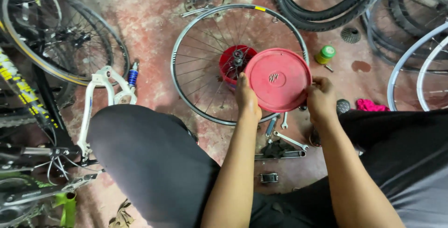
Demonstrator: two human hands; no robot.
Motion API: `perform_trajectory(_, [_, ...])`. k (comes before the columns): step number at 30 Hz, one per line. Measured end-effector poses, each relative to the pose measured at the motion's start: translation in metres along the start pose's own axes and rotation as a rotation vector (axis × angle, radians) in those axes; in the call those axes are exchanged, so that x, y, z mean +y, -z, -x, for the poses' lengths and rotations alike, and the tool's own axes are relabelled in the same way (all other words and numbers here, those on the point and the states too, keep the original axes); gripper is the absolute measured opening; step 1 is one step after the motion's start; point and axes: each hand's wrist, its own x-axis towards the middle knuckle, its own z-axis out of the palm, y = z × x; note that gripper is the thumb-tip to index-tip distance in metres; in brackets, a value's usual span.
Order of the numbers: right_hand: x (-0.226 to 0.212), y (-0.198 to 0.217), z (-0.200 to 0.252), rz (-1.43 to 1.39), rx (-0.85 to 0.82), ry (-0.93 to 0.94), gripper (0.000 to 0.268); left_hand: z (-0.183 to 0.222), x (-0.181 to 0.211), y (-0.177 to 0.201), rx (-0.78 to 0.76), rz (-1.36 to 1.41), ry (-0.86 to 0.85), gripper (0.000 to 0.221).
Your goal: The person is reassembling a bicycle wheel hub by carefully placing ball bearings into the race and applying grease from a bottle.
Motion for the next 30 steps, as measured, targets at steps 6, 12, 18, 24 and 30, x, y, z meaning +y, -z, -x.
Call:
perform_trajectory(6, [-0.024,-0.006,0.033,0.022,-0.034,-0.019,0.032,-0.004,0.002,0.011,0.047,-0.074,-0.052,0.053])
perform_trajectory(12, [-0.004,-0.005,0.021,0.036,0.002,-0.022,0.028,0.02,0.018,0.001,0.096,-0.053,-0.039,0.046])
perform_trajectory(18, [-0.001,-0.013,0.021,-0.026,0.011,-0.027,0.031,0.007,0.004,0.01,0.142,0.079,0.018,0.046])
perform_trajectory(24, [-0.004,-0.016,0.019,-0.065,-0.008,-0.046,0.03,0.009,0.014,0.006,0.043,0.103,-0.145,0.039])
perform_trajectory(30, [-0.01,-0.008,0.016,0.199,-0.018,0.091,0.028,0.021,0.013,0.005,0.054,0.053,-0.137,0.037])
